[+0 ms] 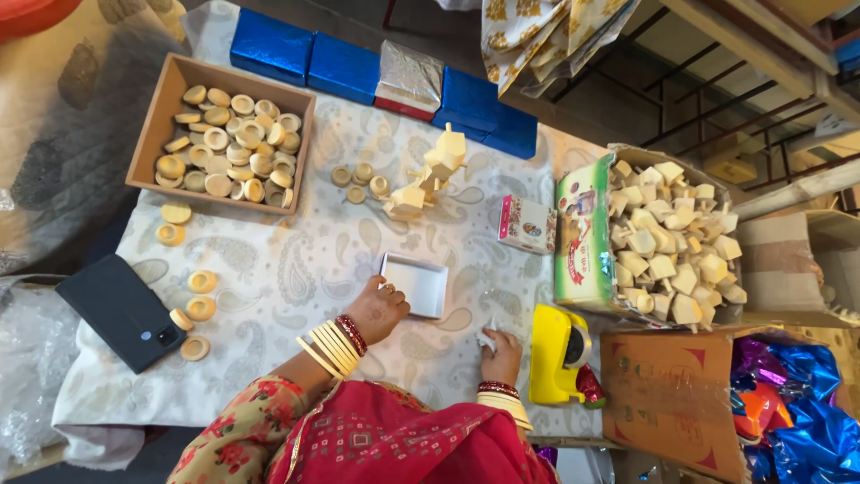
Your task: Packaging small items into boxes and wrapping them with blue and silver foil.
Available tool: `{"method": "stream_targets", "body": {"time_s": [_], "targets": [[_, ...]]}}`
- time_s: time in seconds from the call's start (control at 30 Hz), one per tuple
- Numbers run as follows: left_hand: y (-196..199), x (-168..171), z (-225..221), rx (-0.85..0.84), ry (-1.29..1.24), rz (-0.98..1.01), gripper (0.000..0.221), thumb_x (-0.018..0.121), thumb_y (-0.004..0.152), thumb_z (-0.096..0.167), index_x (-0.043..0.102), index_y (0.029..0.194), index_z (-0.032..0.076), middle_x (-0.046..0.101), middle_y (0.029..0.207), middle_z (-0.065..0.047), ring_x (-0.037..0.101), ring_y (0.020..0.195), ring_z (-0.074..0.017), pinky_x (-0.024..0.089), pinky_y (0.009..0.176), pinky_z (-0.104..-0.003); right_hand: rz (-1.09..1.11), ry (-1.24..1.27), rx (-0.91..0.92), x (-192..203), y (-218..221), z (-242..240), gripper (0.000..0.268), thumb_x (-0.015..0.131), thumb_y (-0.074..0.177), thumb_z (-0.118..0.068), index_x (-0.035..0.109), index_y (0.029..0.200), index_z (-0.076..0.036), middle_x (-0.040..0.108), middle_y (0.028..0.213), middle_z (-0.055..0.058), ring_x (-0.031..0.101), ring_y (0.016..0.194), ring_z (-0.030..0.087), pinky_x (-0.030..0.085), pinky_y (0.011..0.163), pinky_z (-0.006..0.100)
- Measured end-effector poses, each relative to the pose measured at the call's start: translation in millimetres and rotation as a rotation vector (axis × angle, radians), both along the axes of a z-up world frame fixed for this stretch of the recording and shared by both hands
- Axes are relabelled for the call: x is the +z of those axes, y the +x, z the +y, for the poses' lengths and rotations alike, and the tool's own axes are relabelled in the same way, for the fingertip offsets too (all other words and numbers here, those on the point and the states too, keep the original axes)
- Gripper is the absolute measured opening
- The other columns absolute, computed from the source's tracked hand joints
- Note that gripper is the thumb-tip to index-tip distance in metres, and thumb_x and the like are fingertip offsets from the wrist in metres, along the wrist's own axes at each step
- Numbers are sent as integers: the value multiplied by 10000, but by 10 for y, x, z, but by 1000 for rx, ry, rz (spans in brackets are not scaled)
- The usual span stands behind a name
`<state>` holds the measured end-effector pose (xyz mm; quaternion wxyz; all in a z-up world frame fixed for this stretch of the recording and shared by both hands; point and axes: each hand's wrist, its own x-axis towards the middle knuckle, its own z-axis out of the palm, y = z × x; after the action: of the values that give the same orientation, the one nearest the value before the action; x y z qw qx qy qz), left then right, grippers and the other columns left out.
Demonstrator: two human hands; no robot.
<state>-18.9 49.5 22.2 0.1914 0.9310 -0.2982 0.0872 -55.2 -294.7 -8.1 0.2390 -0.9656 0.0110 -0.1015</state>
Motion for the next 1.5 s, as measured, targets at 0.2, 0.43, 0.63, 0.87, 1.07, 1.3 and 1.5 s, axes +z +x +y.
{"method": "stream_targets", "body": {"time_s": [0.2,0.43,0.63,0.87,1.07,1.3,1.5], "targets": [[-69,431,-111,150,-505,238,140,690,870,238,670,882,100,725,809,-86,688,800,-291,455,828,-470,-176,242,70,837,-144,971,346,701,744,37,749,1062,-92,701,1093,119,660,1070,327,504,973,399],[-349,-10,-419,223,-743,480,198,604,950,128,532,1107,34,682,801,-196,680,803,-375,502,676,-476,-467,22,526,1330,-101,1554,435,615,726,83,715,1115,-87,684,1117,154,633,1124,378,489,1037,445],[-230,-37,-379,427,-1270,610,110,571,1048,96,553,1120,14,596,816,-78,540,743,-161,483,657,-342,-204,1,388,1016,-89,1131,440,634,751,86,741,1141,-86,738,1087,122,666,1016,319,494,874,414],[-175,-232,-508,239,-1874,975,288,573,1041,151,581,1299,24,677,1101,-51,612,965,-129,518,851,-300,-269,254,391,1350,-125,1279,449,608,785,3,688,1221,-64,676,1249,153,637,1185,346,503,1018,427],[-172,107,-486,334,-2253,1324,340,511,1039,284,560,1281,50,692,1162,-90,669,1031,-219,552,923,-393,-228,73,692,1390,32,1575,504,574,939,-224,583,1415,-58,504,1535,197,431,1460,390,320,1186,499],[-97,553,-342,288,-2115,1426,420,566,1010,295,585,1326,19,709,1204,-118,682,1052,-226,549,948,-396,-182,432,373,1158,519,1574,457,385,1093,-112,440,1537,-16,422,1627,173,358,1542,349,284,1250,448],[227,129,-267,353,-2378,1180,401,560,1047,302,561,1337,25,672,1162,-134,653,994,-253,536,865,-416,-210,551,601,1379,281,1958,450,415,1083,-90,434,1525,-3,404,1624,179,345,1542,376,261,1268,458]]}}
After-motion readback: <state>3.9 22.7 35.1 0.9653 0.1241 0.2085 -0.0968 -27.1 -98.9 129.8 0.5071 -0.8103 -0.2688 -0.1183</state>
